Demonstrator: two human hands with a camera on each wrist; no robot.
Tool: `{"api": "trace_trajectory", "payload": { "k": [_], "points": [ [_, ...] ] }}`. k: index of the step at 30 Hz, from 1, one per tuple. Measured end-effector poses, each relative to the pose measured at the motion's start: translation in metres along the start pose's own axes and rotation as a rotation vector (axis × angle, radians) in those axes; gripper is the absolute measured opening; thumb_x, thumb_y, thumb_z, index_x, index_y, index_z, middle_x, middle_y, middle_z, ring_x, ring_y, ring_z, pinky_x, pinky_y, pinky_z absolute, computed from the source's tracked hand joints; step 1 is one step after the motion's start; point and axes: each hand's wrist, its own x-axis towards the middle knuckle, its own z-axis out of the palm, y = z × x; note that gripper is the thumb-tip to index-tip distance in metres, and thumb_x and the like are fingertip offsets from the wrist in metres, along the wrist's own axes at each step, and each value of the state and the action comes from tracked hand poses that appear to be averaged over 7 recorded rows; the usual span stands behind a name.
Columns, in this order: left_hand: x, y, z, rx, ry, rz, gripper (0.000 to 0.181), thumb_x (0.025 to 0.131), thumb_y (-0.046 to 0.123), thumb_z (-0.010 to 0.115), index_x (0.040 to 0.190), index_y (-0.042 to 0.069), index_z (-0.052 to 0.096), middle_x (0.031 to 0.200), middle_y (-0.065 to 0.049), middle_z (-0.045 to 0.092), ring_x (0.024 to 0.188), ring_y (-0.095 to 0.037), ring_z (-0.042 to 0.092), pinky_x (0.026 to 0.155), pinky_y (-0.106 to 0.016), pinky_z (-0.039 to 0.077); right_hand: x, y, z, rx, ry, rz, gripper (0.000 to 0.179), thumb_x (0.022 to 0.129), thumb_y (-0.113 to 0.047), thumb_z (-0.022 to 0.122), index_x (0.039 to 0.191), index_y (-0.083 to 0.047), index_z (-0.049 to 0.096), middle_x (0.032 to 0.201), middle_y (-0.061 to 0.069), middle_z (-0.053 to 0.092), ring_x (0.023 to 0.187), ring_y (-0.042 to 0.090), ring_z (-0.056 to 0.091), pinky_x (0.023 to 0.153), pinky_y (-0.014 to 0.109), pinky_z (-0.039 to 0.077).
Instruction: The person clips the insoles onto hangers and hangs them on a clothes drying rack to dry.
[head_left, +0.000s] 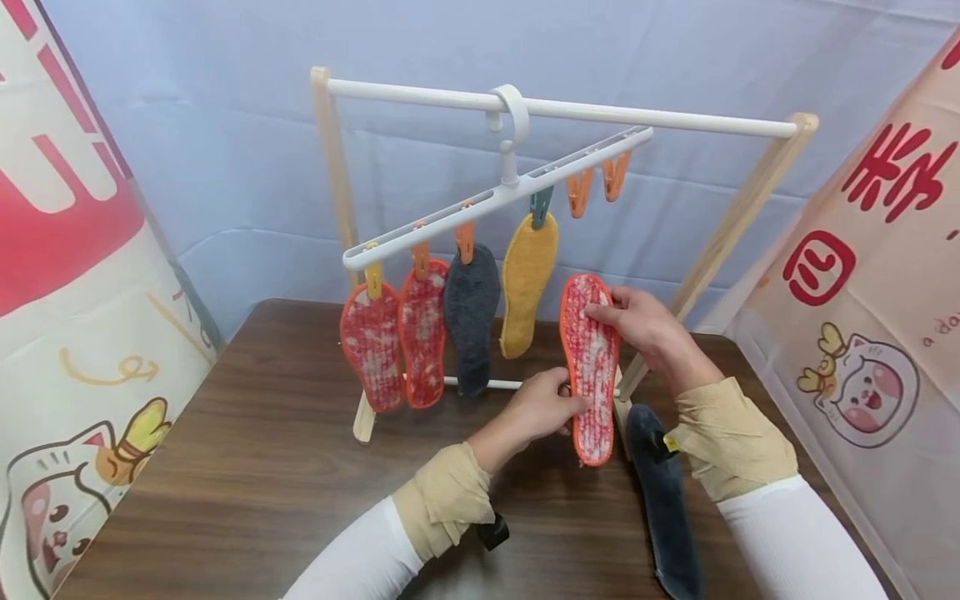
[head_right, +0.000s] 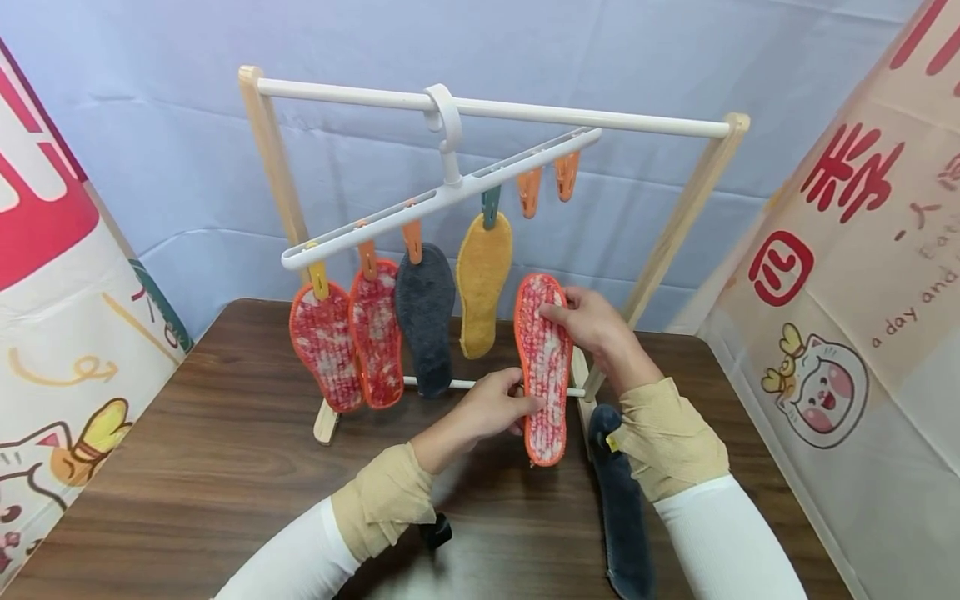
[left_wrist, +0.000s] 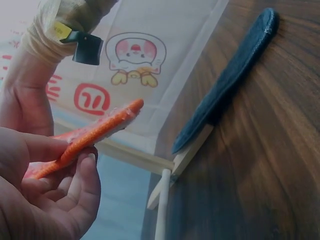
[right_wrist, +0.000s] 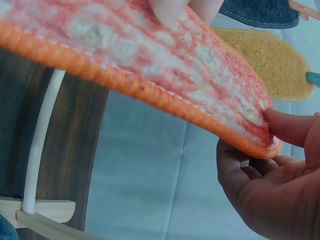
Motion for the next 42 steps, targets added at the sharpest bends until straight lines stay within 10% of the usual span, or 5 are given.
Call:
{"api": "trace_trajectory", "payload": {
  "k": [42],
  "points": [
    [0.012, 0.019, -0.016, 0.106, 0.058, 0.025, 0.021, 0.099, 0.026, 0.068, 0.114, 0.011, 0.067, 0.079, 0.002, 0.070, 0.066, -0.026, 0.067, 0.056, -0.033, 0.054, 0.005, -0.018, -0.005, 0.054, 0.025, -0.049, 0.046, 0.106, -0.030, 0.053, 0.139, 0.002, 0.049, 0.087, -0.007, 0.064, 0.080, 0.008, 0.062, 0.076, 0.027, 0.051]
  ]
}}
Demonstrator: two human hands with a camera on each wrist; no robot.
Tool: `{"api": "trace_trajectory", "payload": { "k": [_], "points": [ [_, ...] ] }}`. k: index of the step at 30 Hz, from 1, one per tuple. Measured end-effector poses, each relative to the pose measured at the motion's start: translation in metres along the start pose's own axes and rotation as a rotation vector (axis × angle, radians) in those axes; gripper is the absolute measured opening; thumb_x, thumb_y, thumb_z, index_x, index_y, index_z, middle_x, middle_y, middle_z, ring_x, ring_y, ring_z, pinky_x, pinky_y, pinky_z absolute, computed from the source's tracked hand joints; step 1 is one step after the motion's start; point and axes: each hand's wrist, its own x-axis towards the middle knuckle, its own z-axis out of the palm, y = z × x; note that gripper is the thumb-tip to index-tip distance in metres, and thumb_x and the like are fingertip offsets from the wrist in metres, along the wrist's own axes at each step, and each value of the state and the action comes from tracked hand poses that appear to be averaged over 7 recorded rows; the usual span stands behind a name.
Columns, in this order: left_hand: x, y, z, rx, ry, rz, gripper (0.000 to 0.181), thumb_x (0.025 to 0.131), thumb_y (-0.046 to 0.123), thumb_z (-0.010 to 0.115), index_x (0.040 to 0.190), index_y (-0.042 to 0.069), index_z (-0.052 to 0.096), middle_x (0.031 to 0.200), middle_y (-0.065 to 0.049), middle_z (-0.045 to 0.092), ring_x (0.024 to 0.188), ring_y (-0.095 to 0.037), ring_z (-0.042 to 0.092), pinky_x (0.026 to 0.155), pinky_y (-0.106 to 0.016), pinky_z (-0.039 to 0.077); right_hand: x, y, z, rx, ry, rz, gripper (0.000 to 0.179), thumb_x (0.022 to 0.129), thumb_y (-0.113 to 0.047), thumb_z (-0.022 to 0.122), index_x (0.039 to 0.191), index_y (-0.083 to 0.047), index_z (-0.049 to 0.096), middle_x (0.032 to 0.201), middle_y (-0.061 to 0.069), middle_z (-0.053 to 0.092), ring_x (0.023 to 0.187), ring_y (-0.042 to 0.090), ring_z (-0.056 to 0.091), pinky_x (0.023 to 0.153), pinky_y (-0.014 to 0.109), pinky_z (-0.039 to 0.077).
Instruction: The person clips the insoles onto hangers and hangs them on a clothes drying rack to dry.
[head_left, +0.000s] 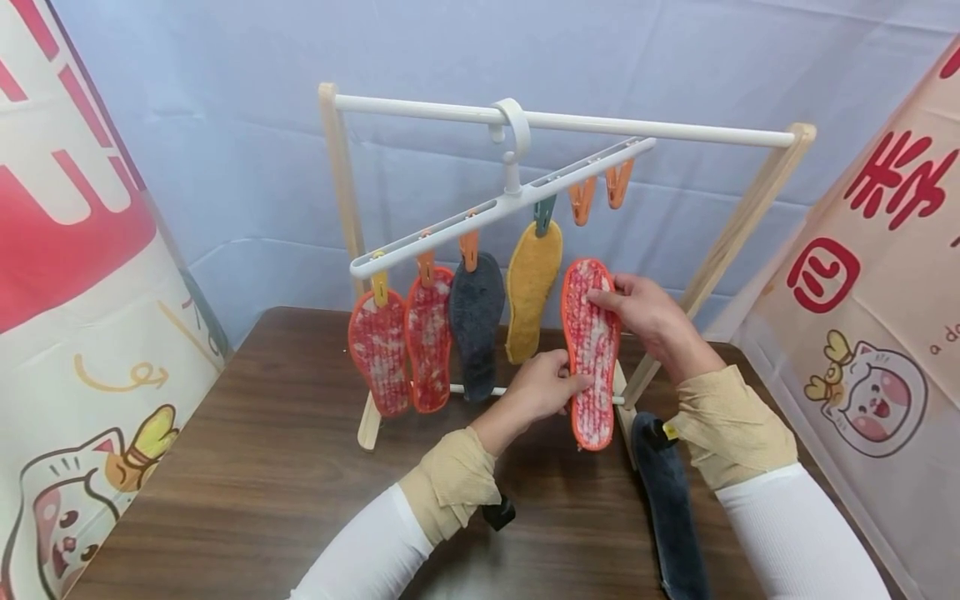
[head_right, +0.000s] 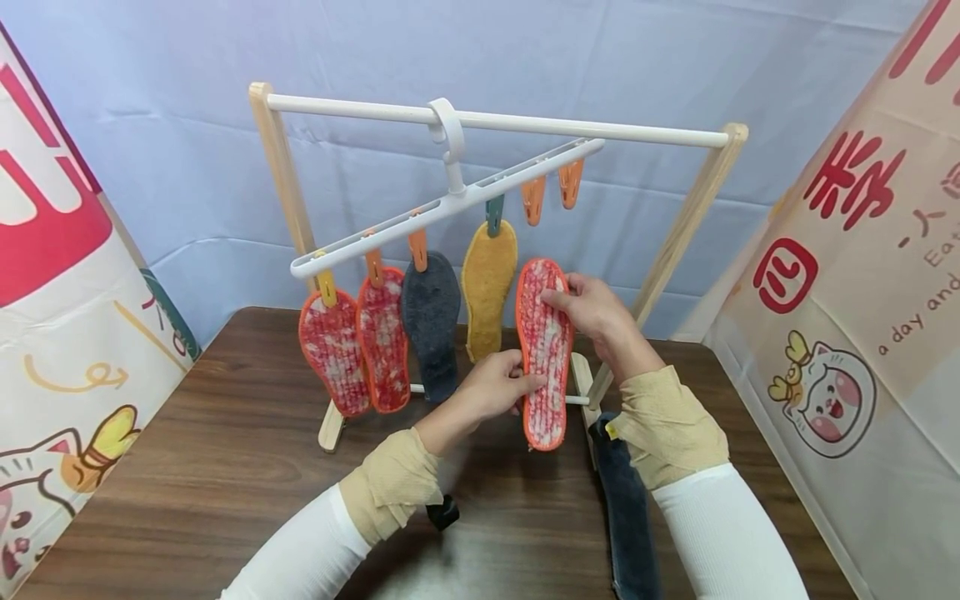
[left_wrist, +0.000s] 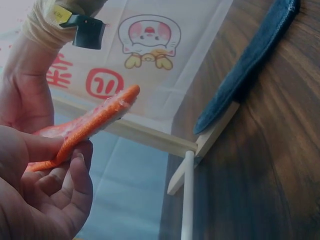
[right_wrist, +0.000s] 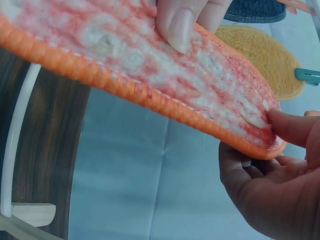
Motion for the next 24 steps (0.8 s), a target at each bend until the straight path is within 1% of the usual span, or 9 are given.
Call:
{"api": "trace_trajectory", "payload": {
  "k": [1, 5, 10, 16, 20, 24],
  "points": [
    [0.0001, 0.0002, -0.0003, 0.001, 0.000, 0.000, 0.022, 0.099, 0.026, 0.068, 0.115, 0.011, 0.067, 0.079, 0.002, 0.070, 0.065, -0.025, 0.067, 0.057, -0.033, 0.054, 0.0003, -0.0002, -0.0001, 0.001, -0.001, -0.001, 0.047, 0.107, -0.030, 0.053, 0.139, 0.002, 0.049, 0.087, -0.007, 0.064, 0.080, 0.008, 0.062, 0.075, 0.027, 0.051],
    [0.0007, 0.0006, -0.0010, 0.004, 0.001, 0.006, 0.023, 0.099, 0.027, 0.068, 0.116, 0.011, 0.067, 0.080, 0.003, 0.070, 0.071, -0.030, 0.069, 0.059, -0.036, 0.056, 0.0010, -0.0002, -0.0011, 0.010, -0.003, -0.002, 0.048, 0.107, -0.030, 0.053, 0.141, 0.002, 0.047, 0.087, -0.007, 0.064, 0.079, 0.007, 0.062, 0.074, 0.027, 0.052],
    [0.0018, 0.0012, -0.0018, 0.014, 0.006, 0.021, 0.023, 0.099, 0.027, 0.069, 0.116, 0.011, 0.067, 0.080, 0.003, 0.070, 0.076, -0.033, 0.071, 0.057, -0.032, 0.054, 0.0018, -0.0008, -0.0030, 0.024, -0.006, -0.010, 0.049, 0.106, -0.030, 0.053, 0.142, 0.003, 0.046, 0.086, -0.008, 0.064, 0.077, 0.006, 0.063, 0.073, 0.026, 0.052],
    [0.0030, 0.0016, -0.0039, 0.009, 0.006, 0.015, 0.022, 0.098, 0.027, 0.069, 0.114, 0.012, 0.067, 0.080, 0.003, 0.070, 0.078, -0.033, 0.071, 0.064, -0.039, 0.058, 0.0033, -0.0033, -0.0034, 0.030, -0.010, -0.029, 0.047, 0.106, -0.029, 0.055, 0.138, 0.005, 0.048, 0.084, -0.010, 0.064, 0.077, 0.004, 0.063, 0.074, 0.025, 0.052],
    [0.0044, 0.0020, -0.0055, 0.007, 0.007, 0.017, 0.023, 0.098, 0.028, 0.070, 0.117, 0.013, 0.067, 0.080, 0.003, 0.070, 0.077, -0.031, 0.072, 0.059, -0.034, 0.056, 0.0041, -0.0049, -0.0039, 0.030, -0.003, -0.027, 0.045, 0.106, -0.029, 0.055, 0.135, 0.005, 0.050, 0.083, -0.010, 0.064, 0.077, 0.005, 0.063, 0.075, 0.025, 0.052],
    [0.0055, 0.0036, -0.0069, 0.005, 0.015, 0.022, 0.023, 0.098, 0.028, 0.070, 0.116, 0.014, 0.067, 0.080, 0.003, 0.070, 0.073, -0.028, 0.071, 0.057, -0.033, 0.055, 0.0048, -0.0076, -0.0047, 0.020, 0.004, -0.026, 0.046, 0.106, -0.030, 0.055, 0.137, 0.004, 0.050, 0.085, -0.010, 0.064, 0.078, 0.005, 0.063, 0.077, 0.025, 0.052]
  ]
}}
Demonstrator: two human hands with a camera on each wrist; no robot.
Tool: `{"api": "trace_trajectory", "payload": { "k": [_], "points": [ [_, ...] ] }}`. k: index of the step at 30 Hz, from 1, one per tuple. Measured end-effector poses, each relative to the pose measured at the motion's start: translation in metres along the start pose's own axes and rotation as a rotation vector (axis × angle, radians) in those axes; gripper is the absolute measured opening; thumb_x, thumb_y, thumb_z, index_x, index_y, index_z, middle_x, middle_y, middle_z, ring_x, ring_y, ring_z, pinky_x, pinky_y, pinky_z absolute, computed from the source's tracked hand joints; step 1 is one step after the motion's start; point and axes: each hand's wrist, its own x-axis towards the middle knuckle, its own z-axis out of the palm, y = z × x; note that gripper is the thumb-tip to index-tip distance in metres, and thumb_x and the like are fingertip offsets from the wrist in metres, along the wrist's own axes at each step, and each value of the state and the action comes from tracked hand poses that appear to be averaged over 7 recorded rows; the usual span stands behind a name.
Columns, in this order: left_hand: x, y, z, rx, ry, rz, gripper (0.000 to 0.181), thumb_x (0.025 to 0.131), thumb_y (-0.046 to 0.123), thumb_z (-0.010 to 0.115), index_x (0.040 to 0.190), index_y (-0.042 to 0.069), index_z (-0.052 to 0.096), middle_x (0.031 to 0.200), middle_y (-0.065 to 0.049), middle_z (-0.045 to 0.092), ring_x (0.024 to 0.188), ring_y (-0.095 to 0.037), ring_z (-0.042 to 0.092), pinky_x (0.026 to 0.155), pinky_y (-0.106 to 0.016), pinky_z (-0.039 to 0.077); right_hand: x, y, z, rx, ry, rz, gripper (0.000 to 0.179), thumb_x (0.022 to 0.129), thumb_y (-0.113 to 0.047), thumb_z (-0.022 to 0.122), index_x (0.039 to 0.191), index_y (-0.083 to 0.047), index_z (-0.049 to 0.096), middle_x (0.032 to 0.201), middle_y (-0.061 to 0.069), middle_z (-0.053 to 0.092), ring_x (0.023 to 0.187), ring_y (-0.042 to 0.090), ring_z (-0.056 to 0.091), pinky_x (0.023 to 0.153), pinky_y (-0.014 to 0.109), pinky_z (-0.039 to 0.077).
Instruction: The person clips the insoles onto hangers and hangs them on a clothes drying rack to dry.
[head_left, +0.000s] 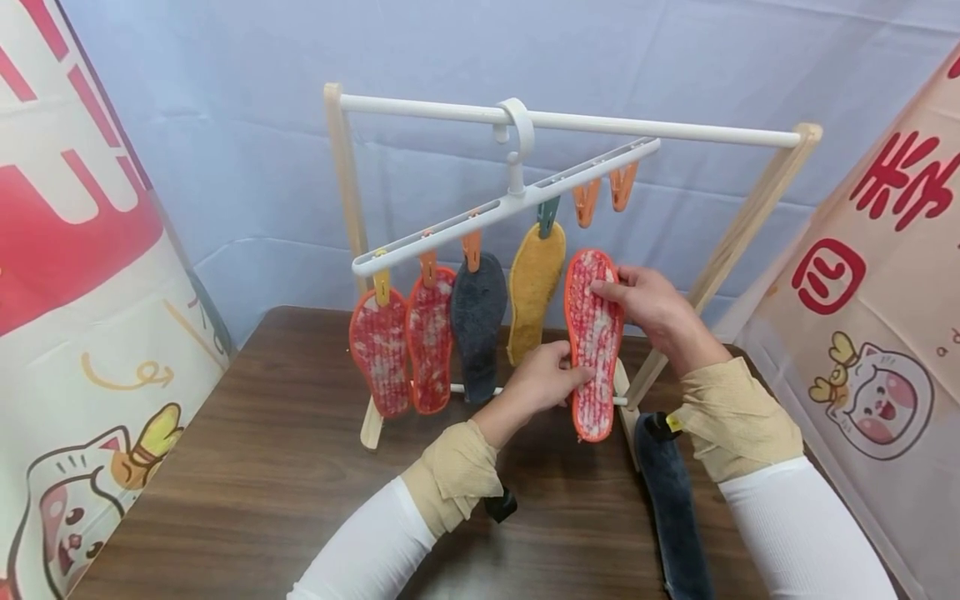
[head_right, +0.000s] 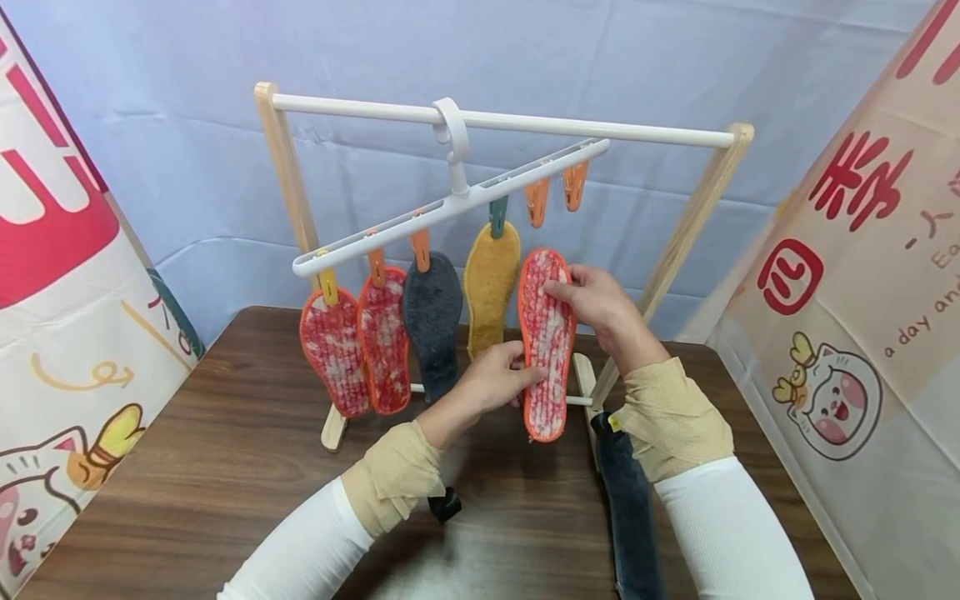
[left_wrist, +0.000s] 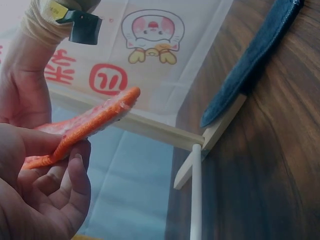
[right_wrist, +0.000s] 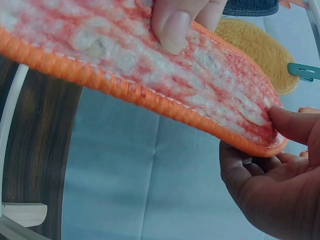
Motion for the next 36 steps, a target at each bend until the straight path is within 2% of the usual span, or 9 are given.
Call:
{"api": "trace_trajectory", "payload": {
  "k": [7, 15, 23, 29, 36],
  "points": [
    [0.002, 0.001, -0.002, -0.017, 0.008, -0.012, 0.023, 0.098, 0.029, 0.070, 0.116, 0.015, 0.068, 0.084, 0.003, 0.071, 0.074, -0.027, 0.071, 0.057, -0.030, 0.054, 0.000, -0.006, 0.000, -0.023, -0.007, -0.001, 0.049, 0.106, -0.031, 0.054, 0.140, 0.003, 0.049, 0.090, -0.008, 0.064, 0.082, 0.005, 0.063, 0.080, 0.025, 0.051],
    [0.004, 0.003, -0.004, -0.037, 0.001, 0.008, 0.026, 0.099, 0.027, 0.068, 0.121, 0.013, 0.067, 0.091, -0.001, 0.073, 0.068, -0.014, 0.068, 0.063, -0.034, 0.059, 0.001, -0.010, 0.000, -0.002, -0.018, 0.003, 0.053, 0.106, -0.032, 0.054, 0.146, 0.002, 0.045, 0.097, -0.005, 0.064, 0.085, 0.007, 0.064, 0.082, 0.027, 0.053],
    [0.004, 0.006, -0.006, 0.042, 0.022, 0.043, 0.027, 0.100, 0.029, 0.067, 0.123, 0.016, 0.067, 0.092, 0.001, 0.074, 0.067, -0.010, 0.067, 0.059, -0.028, 0.053, 0.005, -0.013, -0.002, 0.010, -0.015, 0.011, 0.053, 0.106, -0.032, 0.054, 0.145, 0.002, 0.046, 0.098, -0.005, 0.064, 0.085, 0.008, 0.064, 0.083, 0.027, 0.053],
    [0.005, 0.007, -0.006, 0.038, 0.030, 0.033, 0.027, 0.100, 0.029, 0.066, 0.124, 0.018, 0.066, 0.094, 0.002, 0.074, 0.066, -0.010, 0.067, 0.060, -0.028, 0.053, 0.006, -0.018, -0.003, 0.028, 0.004, 0.015, 0.051, 0.105, -0.036, 0.055, 0.140, 0.000, 0.049, 0.097, -0.007, 0.063, 0.086, 0.006, 0.063, 0.092, 0.033, 0.048],
    [0.006, 0.010, -0.007, 0.039, 0.032, 0.041, 0.023, 0.101, 0.029, 0.065, 0.120, 0.017, 0.066, 0.093, 0.002, 0.072, 0.067, -0.010, 0.068, 0.060, -0.028, 0.054, 0.006, -0.026, -0.005, 0.024, 0.041, -0.035, 0.053, 0.106, -0.039, 0.052, 0.141, -0.001, 0.046, 0.109, -0.003, 0.058, 0.091, 0.006, 0.060, 0.097, 0.036, 0.046]
  ]
}}
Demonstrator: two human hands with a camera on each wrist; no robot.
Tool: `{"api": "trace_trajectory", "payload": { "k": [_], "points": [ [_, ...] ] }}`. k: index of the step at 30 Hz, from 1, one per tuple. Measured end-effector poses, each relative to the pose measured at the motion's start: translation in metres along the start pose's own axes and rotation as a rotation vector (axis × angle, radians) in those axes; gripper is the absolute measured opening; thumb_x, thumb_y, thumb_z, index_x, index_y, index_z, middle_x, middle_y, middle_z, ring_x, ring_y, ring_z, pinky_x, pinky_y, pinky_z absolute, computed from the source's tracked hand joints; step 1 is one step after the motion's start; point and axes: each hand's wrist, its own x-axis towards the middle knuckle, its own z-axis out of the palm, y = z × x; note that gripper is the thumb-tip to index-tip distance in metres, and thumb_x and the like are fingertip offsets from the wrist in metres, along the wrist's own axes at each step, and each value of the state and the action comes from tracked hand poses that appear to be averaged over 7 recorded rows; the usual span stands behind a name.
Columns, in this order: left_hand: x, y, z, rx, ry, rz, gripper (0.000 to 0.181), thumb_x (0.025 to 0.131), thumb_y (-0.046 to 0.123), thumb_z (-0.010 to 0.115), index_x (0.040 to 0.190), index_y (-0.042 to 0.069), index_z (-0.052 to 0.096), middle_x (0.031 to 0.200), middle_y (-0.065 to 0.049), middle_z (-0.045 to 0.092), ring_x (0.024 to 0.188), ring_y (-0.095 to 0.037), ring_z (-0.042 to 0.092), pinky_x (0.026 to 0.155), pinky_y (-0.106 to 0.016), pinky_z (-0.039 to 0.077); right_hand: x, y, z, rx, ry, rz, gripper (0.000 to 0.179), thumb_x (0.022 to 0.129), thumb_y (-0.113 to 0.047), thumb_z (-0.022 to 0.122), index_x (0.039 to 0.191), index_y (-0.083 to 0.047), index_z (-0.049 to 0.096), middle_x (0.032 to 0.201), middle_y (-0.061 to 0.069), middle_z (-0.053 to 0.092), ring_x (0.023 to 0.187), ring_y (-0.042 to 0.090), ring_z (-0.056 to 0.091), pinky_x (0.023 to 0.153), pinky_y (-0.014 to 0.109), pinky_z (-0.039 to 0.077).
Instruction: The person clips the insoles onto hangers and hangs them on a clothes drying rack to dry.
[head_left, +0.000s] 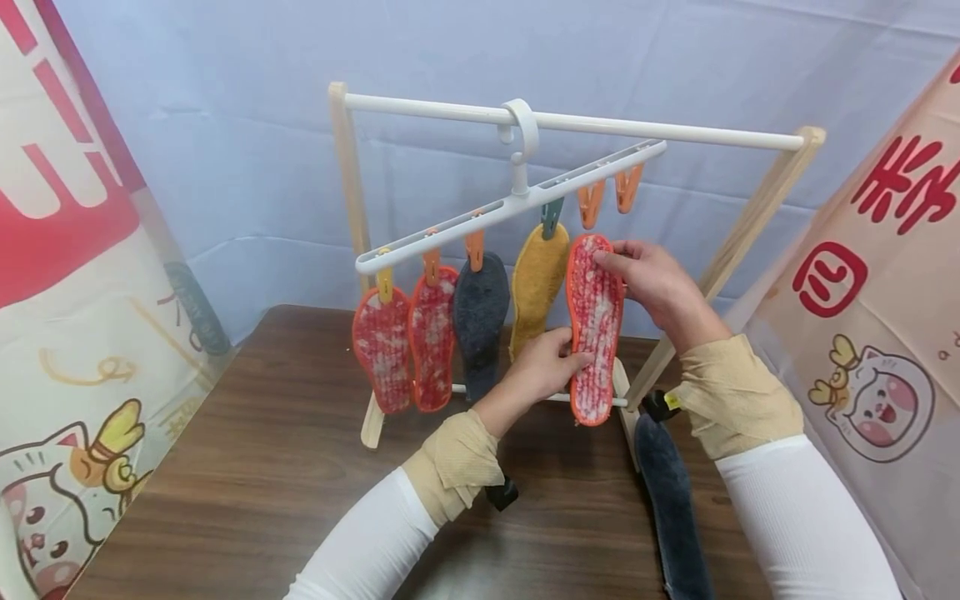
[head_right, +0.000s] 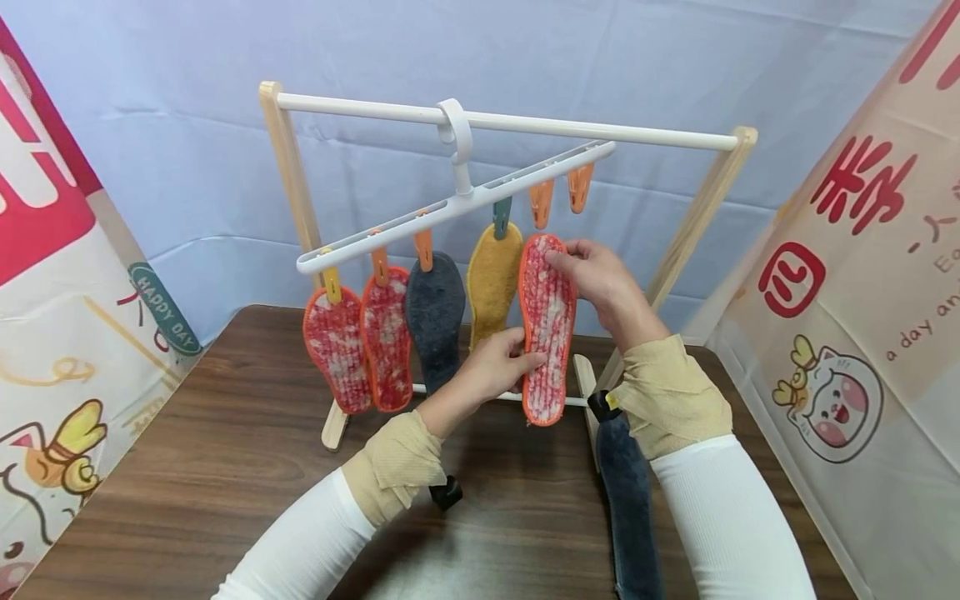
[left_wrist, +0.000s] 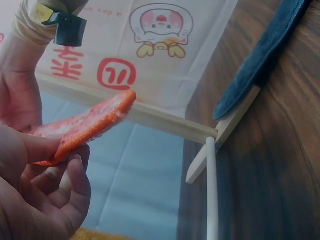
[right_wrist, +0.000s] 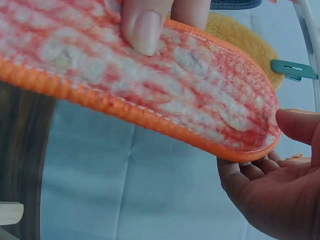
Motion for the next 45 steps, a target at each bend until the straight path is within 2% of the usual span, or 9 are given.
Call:
{"api": "trace_trajectory", "payload": {
  "k": [7, 15, 24, 33, 37, 45],
  "points": [
    [-0.002, 0.002, -0.001, 0.023, 0.005, 0.024, 0.020, 0.101, 0.030, 0.064, 0.117, 0.017, 0.066, 0.092, 0.002, 0.072, 0.068, -0.009, 0.066, 0.060, -0.028, 0.053, 0.004, -0.006, -0.002, 0.046, 0.020, -0.026, 0.043, 0.106, -0.036, 0.051, 0.135, -0.004, 0.047, 0.112, -0.002, 0.055, 0.099, 0.011, 0.057, 0.099, 0.037, 0.043],
    [-0.005, 0.003, -0.001, 0.055, 0.016, 0.029, 0.020, 0.102, 0.032, 0.063, 0.118, 0.020, 0.065, 0.094, 0.004, 0.072, 0.068, -0.012, 0.066, 0.058, -0.027, 0.049, 0.005, -0.016, -0.006, 0.067, 0.027, -0.079, 0.061, 0.106, -0.042, 0.048, 0.152, -0.003, 0.036, 0.128, 0.001, 0.052, 0.112, 0.012, 0.055, 0.109, 0.038, 0.040],
    [-0.005, 0.002, 0.000, 0.073, 0.022, 0.043, 0.020, 0.101, 0.031, 0.063, 0.117, 0.020, 0.066, 0.092, 0.005, 0.072, 0.066, -0.009, 0.064, 0.057, -0.027, 0.048, 0.012, -0.031, -0.006, 0.118, 0.015, -0.105, 0.069, 0.105, -0.042, 0.050, 0.159, -0.007, 0.026, 0.139, 0.008, 0.049, 0.131, 0.022, 0.049, 0.116, 0.040, 0.034],
    [-0.005, 0.000, -0.003, 0.095, 0.022, 0.044, 0.019, 0.101, 0.032, 0.063, 0.117, 0.022, 0.066, 0.095, 0.006, 0.072, 0.068, -0.008, 0.064, 0.059, -0.027, 0.048, 0.017, -0.037, -0.005, 0.192, 0.019, -0.153, 0.063, 0.105, -0.034, 0.053, 0.155, -0.001, 0.031, 0.134, 0.008, 0.051, 0.131, 0.024, 0.048, 0.116, 0.039, 0.034],
    [-0.006, 0.001, -0.004, 0.101, 0.024, 0.059, 0.019, 0.101, 0.032, 0.063, 0.116, 0.021, 0.066, 0.093, 0.005, 0.071, 0.067, -0.009, 0.064, 0.058, -0.027, 0.047, 0.019, -0.039, -0.005, 0.243, 0.008, -0.167, 0.061, 0.104, -0.033, 0.056, 0.152, 0.000, 0.035, 0.128, 0.007, 0.056, 0.126, 0.022, 0.051, 0.110, 0.034, 0.040],
    [-0.007, 0.001, -0.004, 0.105, 0.030, 0.079, 0.018, 0.101, 0.032, 0.064, 0.116, 0.021, 0.066, 0.091, 0.005, 0.071, 0.067, -0.008, 0.063, 0.058, -0.026, 0.047, 0.024, -0.043, -0.004, 0.323, -0.019, -0.197, 0.050, 0.105, -0.025, 0.055, 0.143, 0.005, 0.043, 0.128, 0.010, 0.058, 0.127, 0.024, 0.053, 0.102, 0.028, 0.045]
  ]
}}
